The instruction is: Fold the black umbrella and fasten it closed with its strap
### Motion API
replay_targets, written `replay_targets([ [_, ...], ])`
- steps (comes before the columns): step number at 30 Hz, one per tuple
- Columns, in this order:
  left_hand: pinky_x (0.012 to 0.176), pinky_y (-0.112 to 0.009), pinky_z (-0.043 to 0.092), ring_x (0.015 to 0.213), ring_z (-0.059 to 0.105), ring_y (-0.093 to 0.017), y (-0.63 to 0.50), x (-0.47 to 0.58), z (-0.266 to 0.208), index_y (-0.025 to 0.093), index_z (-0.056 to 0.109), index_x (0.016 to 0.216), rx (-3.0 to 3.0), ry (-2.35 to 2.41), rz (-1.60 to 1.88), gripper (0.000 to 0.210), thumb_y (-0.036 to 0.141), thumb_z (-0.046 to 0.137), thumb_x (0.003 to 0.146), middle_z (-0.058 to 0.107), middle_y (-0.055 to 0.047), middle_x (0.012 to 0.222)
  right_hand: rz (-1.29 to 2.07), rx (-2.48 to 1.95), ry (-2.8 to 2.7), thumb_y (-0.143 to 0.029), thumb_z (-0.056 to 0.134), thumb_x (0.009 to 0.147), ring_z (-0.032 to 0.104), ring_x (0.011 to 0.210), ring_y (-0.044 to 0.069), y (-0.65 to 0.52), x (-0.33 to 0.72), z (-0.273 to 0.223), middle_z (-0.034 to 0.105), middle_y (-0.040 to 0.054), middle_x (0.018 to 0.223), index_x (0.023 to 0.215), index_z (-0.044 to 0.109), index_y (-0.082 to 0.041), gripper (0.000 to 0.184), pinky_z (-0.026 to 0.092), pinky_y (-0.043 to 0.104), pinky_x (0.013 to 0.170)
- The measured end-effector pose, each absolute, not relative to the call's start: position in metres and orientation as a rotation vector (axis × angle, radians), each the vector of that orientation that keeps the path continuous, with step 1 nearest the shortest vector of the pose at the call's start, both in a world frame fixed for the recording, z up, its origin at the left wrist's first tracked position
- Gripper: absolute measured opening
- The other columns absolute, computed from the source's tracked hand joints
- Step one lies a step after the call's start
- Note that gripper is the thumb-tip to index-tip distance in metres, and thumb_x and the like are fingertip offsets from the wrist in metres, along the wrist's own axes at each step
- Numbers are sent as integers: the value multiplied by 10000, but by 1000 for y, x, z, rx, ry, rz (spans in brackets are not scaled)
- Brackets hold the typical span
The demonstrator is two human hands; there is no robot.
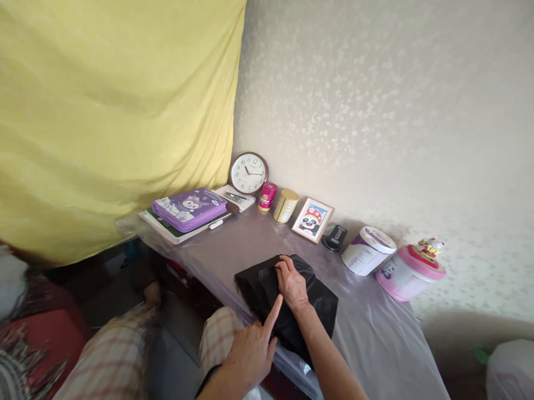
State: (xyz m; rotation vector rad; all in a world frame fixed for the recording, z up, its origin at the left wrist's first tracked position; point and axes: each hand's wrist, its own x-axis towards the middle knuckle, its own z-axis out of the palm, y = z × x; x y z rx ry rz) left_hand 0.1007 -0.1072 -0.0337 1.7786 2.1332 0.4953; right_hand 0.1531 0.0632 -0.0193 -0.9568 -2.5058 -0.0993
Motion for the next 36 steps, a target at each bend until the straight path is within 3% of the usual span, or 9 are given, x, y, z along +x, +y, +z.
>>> replay_targets([
  [5,636,-317,432,758,636,-236,-105,100,-37,317,55,1420,1843,2139,428,611,261,345,885,653,-67,869,-100,-906,-2518,-195,379,896,619,913,137,63,153,-19,545,47,1204,955,581,-225,212,512,230,708],
  [12,642,-309,433,788,638,-237,-105,100,-36,280,52,1425,1790,2141,424,607,278,341,891,661,-77,897,-13,-784,-2457,-219,389,896,624,905,140,61,157,-13,577,63,1141,1014,569,-215,215,520,234,737],
  [17,641,-293,424,784,634,-223,-106,101,-38,266,31,1426,1782,2144,447,616,277,343,896,660,-75,903,121,-562,-2438,-215,391,904,578,1015,151,45,187,-8,606,68,1096,1005,582,-201,216,469,291,904],
  [22,642,-281,416,770,634,-208,-105,101,-39,234,-17,1426,1750,2143,472,642,283,347,900,667,-73,895,38,-506,-2499,-217,416,900,548,1078,190,51,213,-18,632,79,1102,1029,606,-196,230,415,398,965],
  [26,654,-295,426,807,636,-226,-105,102,-37,230,5,1428,1697,2136,444,637,296,348,895,670,-78,940,-54,-574,-2526,-257,387,915,499,1161,217,83,213,-27,603,93,1180,1096,600,-181,290,351,460,1009],
  [36,689,-302,430,836,631,-225,-105,100,-30,208,63,1431,1652,2107,450,607,302,329,893,671,-90,940,-153,-872,-2420,-278,340,920,537,1117,235,123,208,-13,603,123,1178,1099,610,-158,345,378,460,975],
])
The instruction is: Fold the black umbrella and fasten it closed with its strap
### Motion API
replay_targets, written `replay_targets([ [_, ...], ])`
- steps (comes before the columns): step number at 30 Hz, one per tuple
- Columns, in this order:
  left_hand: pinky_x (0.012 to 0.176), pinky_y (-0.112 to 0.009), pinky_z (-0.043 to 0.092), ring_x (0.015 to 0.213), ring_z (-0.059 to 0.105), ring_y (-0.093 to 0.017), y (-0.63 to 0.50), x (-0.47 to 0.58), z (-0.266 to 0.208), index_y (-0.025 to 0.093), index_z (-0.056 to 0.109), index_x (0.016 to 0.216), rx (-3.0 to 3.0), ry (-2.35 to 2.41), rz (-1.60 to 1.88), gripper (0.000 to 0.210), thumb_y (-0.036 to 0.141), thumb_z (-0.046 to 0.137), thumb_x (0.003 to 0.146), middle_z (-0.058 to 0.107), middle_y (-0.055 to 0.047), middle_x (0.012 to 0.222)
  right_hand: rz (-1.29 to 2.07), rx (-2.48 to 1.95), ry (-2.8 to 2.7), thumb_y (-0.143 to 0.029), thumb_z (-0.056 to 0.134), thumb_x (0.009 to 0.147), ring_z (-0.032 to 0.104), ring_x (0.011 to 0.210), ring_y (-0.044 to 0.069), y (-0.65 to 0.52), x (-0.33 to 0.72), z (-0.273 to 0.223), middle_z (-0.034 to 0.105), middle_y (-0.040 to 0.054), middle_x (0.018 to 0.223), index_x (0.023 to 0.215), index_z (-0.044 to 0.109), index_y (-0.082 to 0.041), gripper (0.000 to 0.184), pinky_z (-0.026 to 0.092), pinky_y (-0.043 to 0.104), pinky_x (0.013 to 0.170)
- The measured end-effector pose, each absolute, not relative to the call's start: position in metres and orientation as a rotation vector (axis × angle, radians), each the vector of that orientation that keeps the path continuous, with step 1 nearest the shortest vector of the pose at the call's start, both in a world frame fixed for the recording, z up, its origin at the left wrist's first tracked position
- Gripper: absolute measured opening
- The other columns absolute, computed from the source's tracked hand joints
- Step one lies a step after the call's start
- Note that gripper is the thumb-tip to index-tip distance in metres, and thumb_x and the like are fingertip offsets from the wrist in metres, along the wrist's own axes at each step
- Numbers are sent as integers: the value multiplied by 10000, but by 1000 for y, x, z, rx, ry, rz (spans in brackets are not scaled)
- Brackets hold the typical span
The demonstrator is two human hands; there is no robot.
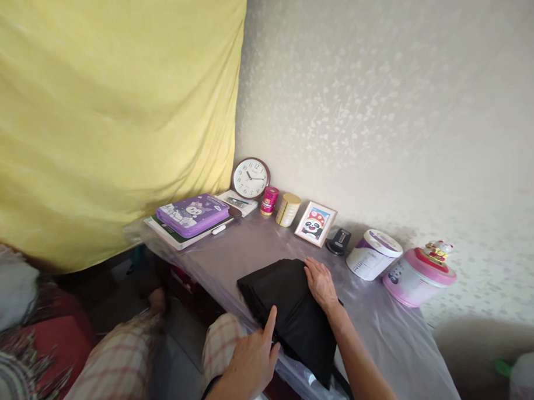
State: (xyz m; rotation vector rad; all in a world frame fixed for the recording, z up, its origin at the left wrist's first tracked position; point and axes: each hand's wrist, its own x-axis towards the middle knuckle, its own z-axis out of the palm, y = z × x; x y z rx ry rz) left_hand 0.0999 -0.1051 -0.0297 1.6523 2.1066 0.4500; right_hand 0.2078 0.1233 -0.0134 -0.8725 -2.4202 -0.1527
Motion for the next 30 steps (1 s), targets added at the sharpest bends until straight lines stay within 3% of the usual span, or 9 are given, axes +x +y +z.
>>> replay_targets([
  [5,691,-306,429,833,630,-227,-106,101,-31,209,63,1431,1655,2114,456,606,296,327,893,669,-88,953,93,-476,-2638,-314,386,920,520,1143,187,89,196,-9,640,71,1126,1071,627,-210,302,339,417,1017],
  [10,698,-290,422,849,626,-217,-107,101,-31,220,61,1430,1652,2111,447,605,297,331,895,662,-79,967,83,-680,-2745,-285,382,924,535,1124,185,98,185,-12,670,30,1071,974,657,-234,285,296,455,1021],
  [16,686,-294,419,824,624,-212,-106,100,-35,221,58,1430,1658,2113,453,610,297,337,893,665,-82,936,-137,-953,-2503,-247,415,896,562,1072,226,120,191,-3,632,94,1130,1034,633,-194,263,365,446,968],
  [23,685,-293,418,834,623,-214,-106,98,-33,199,66,1431,1673,2106,452,598,315,310,897,664,-89,942,99,-527,-2612,-291,398,911,542,1111,189,86,208,-7,655,59,1089,1037,638,-220,281,389,401,984],
  [30,676,-284,400,839,622,-212,-106,96,-34,212,82,1430,1648,2099,489,593,351,307,900,673,-71,890,-49,-824,-2353,-307,376,898,571,1046,230,115,245,-6,620,122,1129,1047,621,-174,315,435,440,924],
])
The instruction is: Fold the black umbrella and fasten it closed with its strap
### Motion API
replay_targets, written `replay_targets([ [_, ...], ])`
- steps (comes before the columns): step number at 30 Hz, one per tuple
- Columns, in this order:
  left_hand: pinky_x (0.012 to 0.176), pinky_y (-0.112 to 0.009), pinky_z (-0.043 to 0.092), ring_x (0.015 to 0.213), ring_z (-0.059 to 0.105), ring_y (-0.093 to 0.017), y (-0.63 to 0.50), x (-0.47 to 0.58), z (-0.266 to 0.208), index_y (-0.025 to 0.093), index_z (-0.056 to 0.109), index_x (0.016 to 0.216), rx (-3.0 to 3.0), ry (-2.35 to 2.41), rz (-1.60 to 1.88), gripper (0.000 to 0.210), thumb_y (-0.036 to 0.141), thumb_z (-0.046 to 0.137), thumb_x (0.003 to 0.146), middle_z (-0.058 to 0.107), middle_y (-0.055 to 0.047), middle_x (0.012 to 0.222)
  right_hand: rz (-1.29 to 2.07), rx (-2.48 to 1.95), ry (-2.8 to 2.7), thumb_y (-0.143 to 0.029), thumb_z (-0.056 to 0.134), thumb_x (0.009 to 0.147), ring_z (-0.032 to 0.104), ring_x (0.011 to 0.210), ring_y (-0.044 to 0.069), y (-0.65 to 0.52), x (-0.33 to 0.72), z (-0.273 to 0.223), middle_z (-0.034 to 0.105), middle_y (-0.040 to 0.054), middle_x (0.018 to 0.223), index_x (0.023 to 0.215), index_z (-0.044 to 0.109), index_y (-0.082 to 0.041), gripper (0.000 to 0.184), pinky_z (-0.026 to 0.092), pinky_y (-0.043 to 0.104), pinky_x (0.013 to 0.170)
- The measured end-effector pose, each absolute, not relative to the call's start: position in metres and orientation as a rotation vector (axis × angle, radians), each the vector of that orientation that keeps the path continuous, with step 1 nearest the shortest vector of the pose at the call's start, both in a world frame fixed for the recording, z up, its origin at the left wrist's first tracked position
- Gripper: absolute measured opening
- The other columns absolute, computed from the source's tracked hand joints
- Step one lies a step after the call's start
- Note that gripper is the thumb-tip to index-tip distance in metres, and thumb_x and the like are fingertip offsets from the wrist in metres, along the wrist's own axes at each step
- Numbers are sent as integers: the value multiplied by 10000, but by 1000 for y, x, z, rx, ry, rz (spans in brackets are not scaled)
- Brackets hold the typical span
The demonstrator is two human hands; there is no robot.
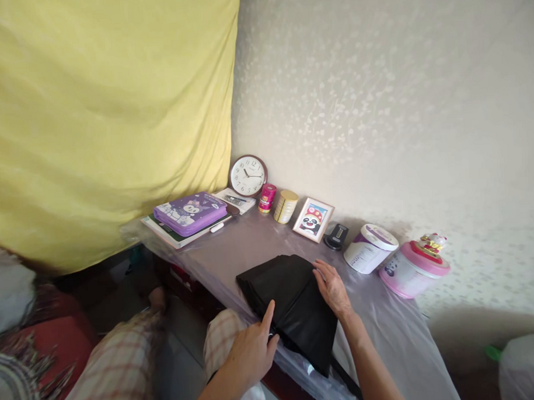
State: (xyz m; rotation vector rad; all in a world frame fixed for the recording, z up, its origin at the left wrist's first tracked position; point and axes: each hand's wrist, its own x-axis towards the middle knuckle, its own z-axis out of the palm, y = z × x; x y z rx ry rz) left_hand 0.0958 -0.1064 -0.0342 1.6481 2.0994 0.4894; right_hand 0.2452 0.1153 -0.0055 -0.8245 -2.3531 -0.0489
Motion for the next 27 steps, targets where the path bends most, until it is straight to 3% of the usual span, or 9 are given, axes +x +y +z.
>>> replay_targets([
  [4,663,-273,388,819,624,-202,-106,94,-34,205,90,1430,1628,2089,500,593,346,317,900,677,-64,864,-31,-861,-2292,-308,377,890,595,1002,226,114,289,-1,631,110,1091,1026,615,-193,298,480,415,875],
  [11,669,-261,389,829,619,-184,-107,93,-29,210,78,1430,1615,2068,481,599,357,312,899,674,-51,890,8,-995,-2349,-268,377,880,639,930,182,70,347,-20,571,76,1202,1121,564,-257,305,552,310,753],
  [18,643,-260,376,787,625,-188,-108,95,-31,213,77,1430,1648,2080,509,588,353,304,906,677,-56,864,64,-891,-2532,-166,353,871,547,1118,185,21,342,-34,383,93,1393,1281,437,-266,430,526,286,847],
  [22,618,-256,365,760,625,-185,-107,95,-31,202,83,1430,1666,2084,501,590,346,307,904,674,-55,844,89,-834,-2563,-125,326,864,511,1160,179,13,336,-36,351,95,1411,1254,463,-252,432,510,293,881],
  [27,619,-258,368,764,622,-186,-108,94,-32,198,75,1431,1671,2077,510,592,341,301,902,671,-51,840,116,-809,-2550,-156,349,874,555,1105,171,13,331,-34,408,76,1378,1081,576,-256,322,517,284,869],
])
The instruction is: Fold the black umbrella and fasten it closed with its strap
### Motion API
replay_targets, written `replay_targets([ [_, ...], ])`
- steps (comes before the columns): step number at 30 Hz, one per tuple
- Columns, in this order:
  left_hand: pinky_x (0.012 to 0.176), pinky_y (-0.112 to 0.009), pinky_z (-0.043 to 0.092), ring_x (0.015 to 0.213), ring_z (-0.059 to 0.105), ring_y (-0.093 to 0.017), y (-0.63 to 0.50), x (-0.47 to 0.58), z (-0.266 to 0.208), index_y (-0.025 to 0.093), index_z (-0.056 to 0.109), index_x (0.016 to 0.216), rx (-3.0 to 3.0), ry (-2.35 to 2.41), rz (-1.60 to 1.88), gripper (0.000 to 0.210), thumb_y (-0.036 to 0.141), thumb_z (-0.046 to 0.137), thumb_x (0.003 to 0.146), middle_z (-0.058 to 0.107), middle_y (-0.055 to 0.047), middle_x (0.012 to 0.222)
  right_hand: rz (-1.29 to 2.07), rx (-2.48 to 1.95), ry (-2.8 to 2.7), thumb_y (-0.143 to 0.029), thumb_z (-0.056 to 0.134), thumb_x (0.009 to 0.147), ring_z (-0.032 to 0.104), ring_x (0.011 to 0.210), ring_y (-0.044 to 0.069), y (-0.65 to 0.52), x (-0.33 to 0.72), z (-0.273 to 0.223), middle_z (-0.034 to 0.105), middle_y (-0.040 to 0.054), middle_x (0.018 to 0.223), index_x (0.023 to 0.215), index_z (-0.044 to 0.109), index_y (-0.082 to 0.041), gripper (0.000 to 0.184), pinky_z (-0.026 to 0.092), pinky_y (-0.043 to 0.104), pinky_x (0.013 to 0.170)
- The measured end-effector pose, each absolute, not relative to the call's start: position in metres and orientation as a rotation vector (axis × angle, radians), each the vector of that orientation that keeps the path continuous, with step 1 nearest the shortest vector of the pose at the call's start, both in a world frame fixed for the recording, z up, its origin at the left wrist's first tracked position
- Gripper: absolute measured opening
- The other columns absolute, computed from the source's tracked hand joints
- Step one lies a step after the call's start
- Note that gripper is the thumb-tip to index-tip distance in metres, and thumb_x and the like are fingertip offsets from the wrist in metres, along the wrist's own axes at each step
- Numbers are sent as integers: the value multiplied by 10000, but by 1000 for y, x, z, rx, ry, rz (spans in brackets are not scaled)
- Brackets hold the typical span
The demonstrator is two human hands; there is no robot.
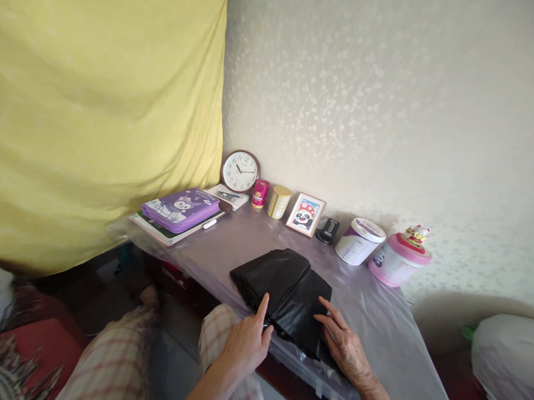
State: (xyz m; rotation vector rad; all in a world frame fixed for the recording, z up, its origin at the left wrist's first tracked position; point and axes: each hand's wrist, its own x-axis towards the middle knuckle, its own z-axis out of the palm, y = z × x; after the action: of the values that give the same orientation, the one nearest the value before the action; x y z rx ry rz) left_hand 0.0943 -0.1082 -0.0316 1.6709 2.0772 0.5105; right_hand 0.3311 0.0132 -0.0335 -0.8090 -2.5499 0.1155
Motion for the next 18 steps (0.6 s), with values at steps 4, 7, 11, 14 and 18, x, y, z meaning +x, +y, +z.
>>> replay_targets([
  [4,635,-267,380,788,622,-197,-108,94,-33,189,79,1431,1671,2070,525,590,341,297,904,673,-57,844,149,-825,-2511,-197,368,886,563,1094,180,12,329,-30,462,78,1337,997,601,-245,263,503,295,887],
  [7,643,-268,384,794,626,-199,-108,94,-34,196,72,1431,1669,2068,517,587,348,291,907,676,-58,856,170,-836,-2437,-214,380,888,561,1096,191,12,328,-26,496,92,1300,989,591,-241,235,496,323,888],
  [11,648,-265,383,807,629,-201,-108,93,-33,206,77,1431,1651,2059,520,590,366,297,907,677,-64,880,198,-784,-2312,-209,411,879,558,1089,199,17,318,-17,537,105,1242,982,577,-224,196,488,348,876],
  [14,664,-262,383,826,627,-197,-108,92,-30,205,87,1430,1630,2055,534,595,369,313,904,675,-62,881,248,-746,-2240,-196,413,880,549,1089,193,22,303,-8,544,104,1219,987,557,-220,181,470,353,883],
  [18,666,-258,385,807,627,-189,-108,89,-27,214,119,1426,1594,2049,555,590,390,319,900,670,-52,841,273,-716,-2173,-187,396,889,532,1092,186,31,274,6,538,98,1201,981,537,-221,173,438,376,906],
])
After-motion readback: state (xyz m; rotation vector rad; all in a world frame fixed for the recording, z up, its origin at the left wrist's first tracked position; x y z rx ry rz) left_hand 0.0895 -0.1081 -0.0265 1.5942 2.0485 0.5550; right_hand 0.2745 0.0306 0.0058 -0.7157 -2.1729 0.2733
